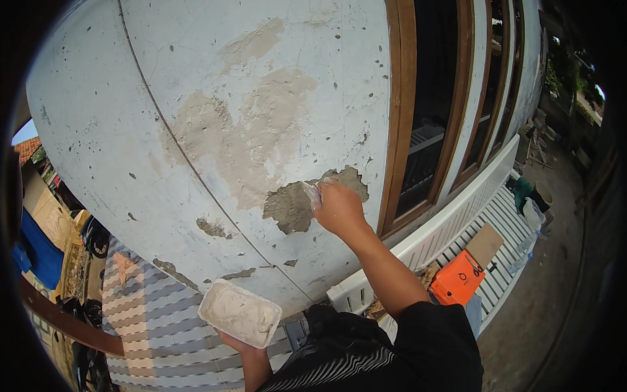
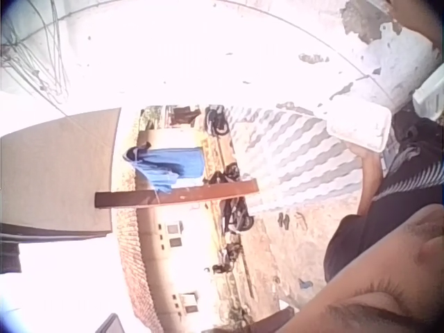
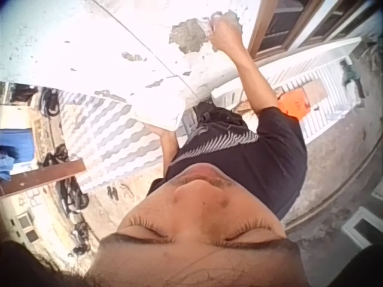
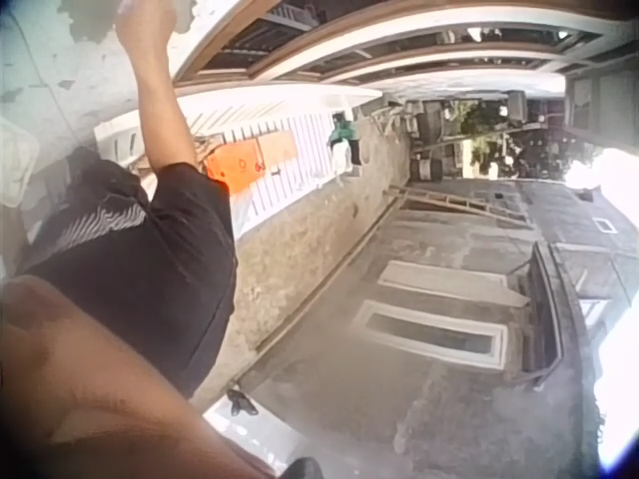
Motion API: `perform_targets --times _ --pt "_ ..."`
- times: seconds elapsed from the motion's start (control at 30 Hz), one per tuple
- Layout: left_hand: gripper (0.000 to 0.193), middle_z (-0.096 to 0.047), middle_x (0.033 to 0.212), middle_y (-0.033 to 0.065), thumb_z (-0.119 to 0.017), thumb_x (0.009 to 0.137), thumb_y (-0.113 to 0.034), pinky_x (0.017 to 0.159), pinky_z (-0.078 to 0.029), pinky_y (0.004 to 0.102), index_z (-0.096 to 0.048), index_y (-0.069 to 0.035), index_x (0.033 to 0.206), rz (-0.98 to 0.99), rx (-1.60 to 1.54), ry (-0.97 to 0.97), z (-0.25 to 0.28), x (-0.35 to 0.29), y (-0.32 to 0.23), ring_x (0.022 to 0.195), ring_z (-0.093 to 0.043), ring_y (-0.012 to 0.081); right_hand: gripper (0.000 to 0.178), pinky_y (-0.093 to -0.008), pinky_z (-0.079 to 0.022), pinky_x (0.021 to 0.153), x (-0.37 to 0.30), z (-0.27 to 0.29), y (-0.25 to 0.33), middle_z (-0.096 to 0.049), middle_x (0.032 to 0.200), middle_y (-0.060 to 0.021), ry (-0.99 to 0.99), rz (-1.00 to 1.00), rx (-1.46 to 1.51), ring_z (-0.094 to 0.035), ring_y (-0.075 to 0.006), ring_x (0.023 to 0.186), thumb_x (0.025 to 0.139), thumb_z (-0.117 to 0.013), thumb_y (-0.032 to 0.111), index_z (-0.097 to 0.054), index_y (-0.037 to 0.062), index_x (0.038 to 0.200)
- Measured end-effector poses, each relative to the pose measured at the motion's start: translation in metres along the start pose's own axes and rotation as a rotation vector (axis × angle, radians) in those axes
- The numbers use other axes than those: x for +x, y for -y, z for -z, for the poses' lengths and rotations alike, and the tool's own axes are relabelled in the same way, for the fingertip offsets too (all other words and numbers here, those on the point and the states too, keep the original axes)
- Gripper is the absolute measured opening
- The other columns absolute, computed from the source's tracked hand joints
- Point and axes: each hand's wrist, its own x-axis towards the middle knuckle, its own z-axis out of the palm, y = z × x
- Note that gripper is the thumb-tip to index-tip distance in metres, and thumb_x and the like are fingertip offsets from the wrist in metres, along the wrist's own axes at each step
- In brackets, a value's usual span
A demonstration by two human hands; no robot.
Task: Applying plaster/putty to a damaged wall using a spatula/trowel.
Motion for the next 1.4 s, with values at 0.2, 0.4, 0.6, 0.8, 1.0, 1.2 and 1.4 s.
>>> perform_targets --times 0.2,0.4,0.6,0.8,1.0,1.2,1.4 --pt "0.065 -0.052 0.141 0.0083 -0.040 0.094 -0.060 0.099 -0.046 0.0590 -0.045 -0.017 0.144 -0.009 0.013 -0.013 0.004 -0.001 -0.002 0.123 -0.054 0.0363 0.020 -0.0469 -0.052 0.078 0.003 0.000 0.000 -0.064 0.098 -0.0153 -0.017 0.006 -0.016 -0.064 -0.0373 0.090 0.083 -0.065 0.015 -0.067 0.0014 0.097" --pt "0.065 -0.053 0.140 0.0084 -0.040 0.095 -0.059 0.099 -0.046 0.0588 -0.045 -0.017 0.143 -0.011 0.039 0.016 0.009 0.001 0.000 0.123 -0.054 0.0363 0.018 -0.0466 -0.052 0.079 0.006 -0.010 0.001 -0.065 0.098 -0.0156 -0.051 0.026 0.013 -0.064 -0.0372 0.090 0.083 -0.065 0.015 -0.066 0.0016 0.095" --pt "0.064 -0.053 0.140 0.0093 -0.040 0.095 -0.057 0.099 -0.046 0.0588 -0.046 -0.016 0.143 -0.037 -0.009 -0.022 0.002 -0.004 -0.003 0.123 -0.054 0.0369 0.018 -0.0470 -0.052 0.078 0.003 -0.002 0.011 -0.064 0.098 -0.0158 -0.015 0.024 0.012 -0.064 -0.0371 0.090 0.082 -0.066 0.014 -0.066 0.0014 0.094" --pt "0.064 -0.053 0.140 0.0095 -0.040 0.095 -0.057 0.099 -0.046 0.0592 -0.046 -0.015 0.143 -0.029 -0.011 -0.013 0.002 -0.003 -0.005 0.122 -0.055 0.0373 0.018 -0.0469 -0.052 0.078 -0.004 0.007 0.012 -0.064 0.097 -0.0153 -0.077 0.049 0.037 -0.064 -0.0368 0.089 0.081 -0.066 0.014 -0.065 0.0013 0.093" --pt "0.064 -0.053 0.139 0.0095 -0.040 0.095 -0.058 0.098 -0.046 0.0591 -0.046 -0.016 0.143 -0.013 -0.007 -0.008 0.004 -0.001 -0.002 0.122 -0.055 0.0372 0.018 -0.0460 -0.052 0.077 0.000 -0.010 0.015 -0.063 0.096 -0.0143 -0.014 0.058 0.025 -0.064 -0.0367 0.089 0.081 -0.066 0.015 -0.065 0.0012 0.092" --pt "0.064 -0.053 0.139 0.0094 -0.040 0.095 -0.058 0.098 -0.047 0.0592 -0.046 -0.016 0.143 -0.021 -0.019 -0.011 0.007 -0.003 -0.006 0.122 -0.055 0.0369 0.018 -0.0455 -0.053 0.076 -0.001 -0.008 0.011 -0.063 0.095 -0.0140 -0.066 0.066 0.040 -0.064 -0.0362 0.087 0.081 -0.066 0.015 -0.064 0.0015 0.092" --pt "0.066 -0.052 0.140 0.0092 -0.041 0.094 -0.060 0.098 -0.046 0.0598 -0.045 -0.016 0.144 -0.020 0.002 0.019 0.004 0.000 -0.004 0.123 -0.054 0.0369 0.017 -0.0456 -0.053 0.074 -0.004 -0.013 0.018 -0.064 0.095 -0.0144 -0.112 0.098 0.014 -0.065 -0.0364 0.084 0.082 -0.065 0.015 -0.064 0.0010 0.091"
